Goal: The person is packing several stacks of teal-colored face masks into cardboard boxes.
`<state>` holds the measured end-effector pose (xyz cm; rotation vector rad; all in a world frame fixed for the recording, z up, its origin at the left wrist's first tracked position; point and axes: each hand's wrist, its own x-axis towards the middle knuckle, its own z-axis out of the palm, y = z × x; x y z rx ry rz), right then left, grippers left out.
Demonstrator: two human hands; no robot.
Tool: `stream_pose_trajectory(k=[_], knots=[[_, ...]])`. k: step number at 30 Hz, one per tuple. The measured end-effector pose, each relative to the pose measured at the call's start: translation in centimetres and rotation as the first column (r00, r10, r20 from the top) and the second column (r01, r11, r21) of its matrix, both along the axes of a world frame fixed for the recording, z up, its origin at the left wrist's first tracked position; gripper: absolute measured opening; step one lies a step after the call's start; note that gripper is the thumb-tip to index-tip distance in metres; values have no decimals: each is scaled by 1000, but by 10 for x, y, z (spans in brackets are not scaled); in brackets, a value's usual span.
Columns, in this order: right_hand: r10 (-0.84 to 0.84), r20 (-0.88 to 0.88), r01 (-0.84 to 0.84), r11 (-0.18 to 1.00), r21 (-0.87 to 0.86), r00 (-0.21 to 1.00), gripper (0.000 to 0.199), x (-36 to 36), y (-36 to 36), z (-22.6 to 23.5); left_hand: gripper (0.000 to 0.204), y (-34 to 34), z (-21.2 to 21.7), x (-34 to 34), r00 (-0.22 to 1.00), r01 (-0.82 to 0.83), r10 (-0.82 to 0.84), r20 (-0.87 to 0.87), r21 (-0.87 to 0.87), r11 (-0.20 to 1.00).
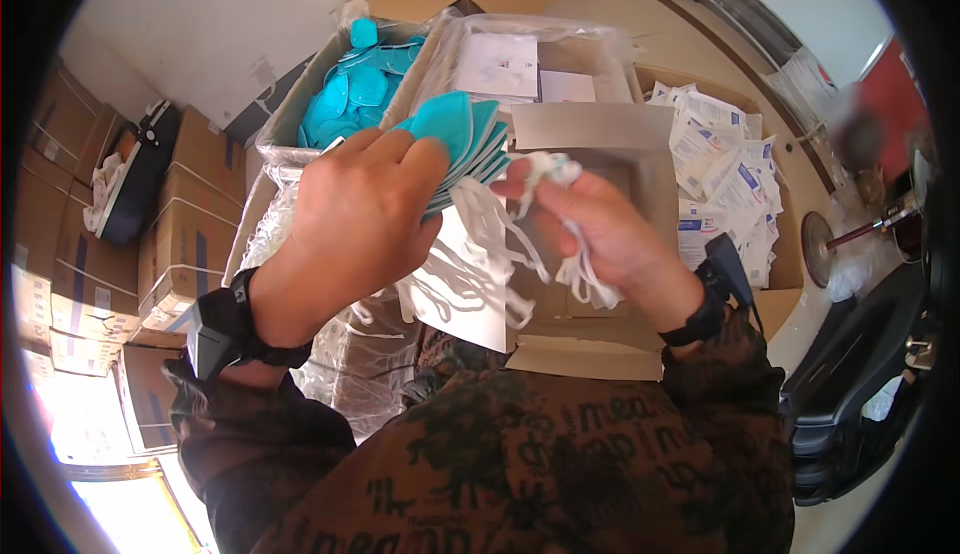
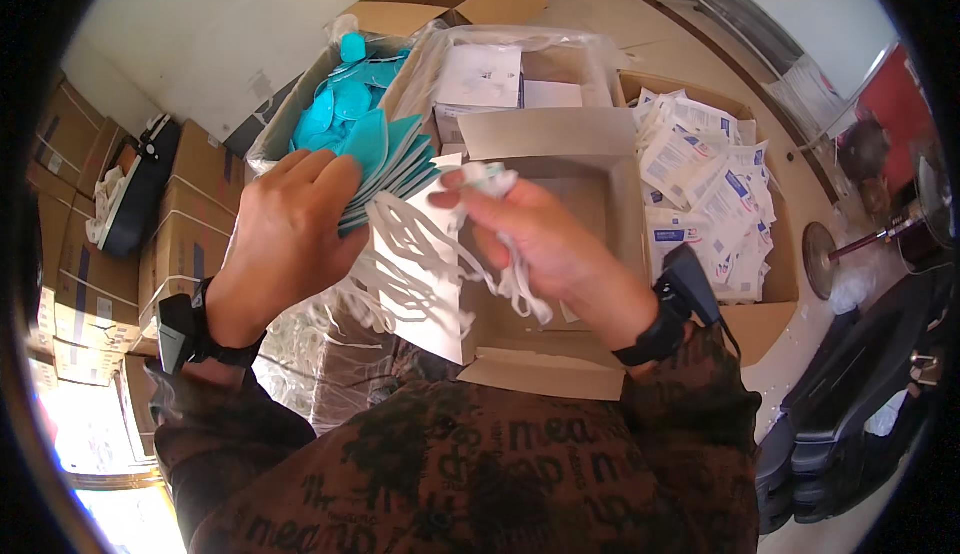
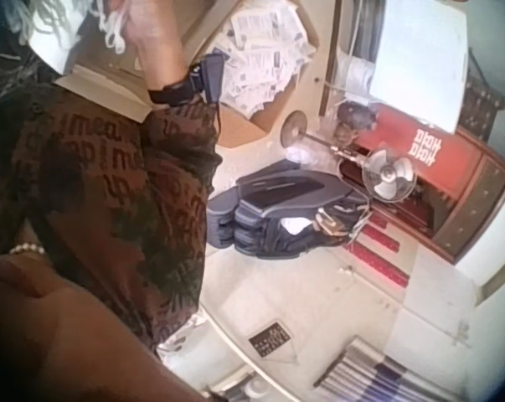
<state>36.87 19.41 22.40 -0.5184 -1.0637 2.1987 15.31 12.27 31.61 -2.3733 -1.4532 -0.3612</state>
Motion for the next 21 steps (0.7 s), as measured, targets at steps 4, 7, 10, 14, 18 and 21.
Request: stream_pose_trajectory(k=[4, 7, 10, 14, 18, 21], knots=[[148, 284, -220, 945, 243, 948, 24, 1, -13, 6, 35, 4, -2, 9, 999, 33, -33, -13, 22, 999], [154, 197, -204, 943, 264, 968, 24, -2, -18, 4, 35, 4, -5, 7, 1000, 24, -24, -15, -2, 1000], [99, 331, -200, 937, 287, 938, 21, 18, -11, 12, 34, 6, -11, 5, 1000, 23, -22, 8, -21, 1000], [135, 288, -200, 957, 211, 948, 16, 26, -10, 25, 33, 6, -18, 6, 998, 34, -33, 60, -20, 999], [62, 153, -69, 997, 45, 986, 15, 15, -16, 9, 33, 8, -16, 11, 998, 10, -9, 69, -25, 1000], [42, 40, -43, 999, 17, 998, 17, 12, -14, -5, 33, 8, -14, 15, 999, 21, -22, 45, 16, 1000]])
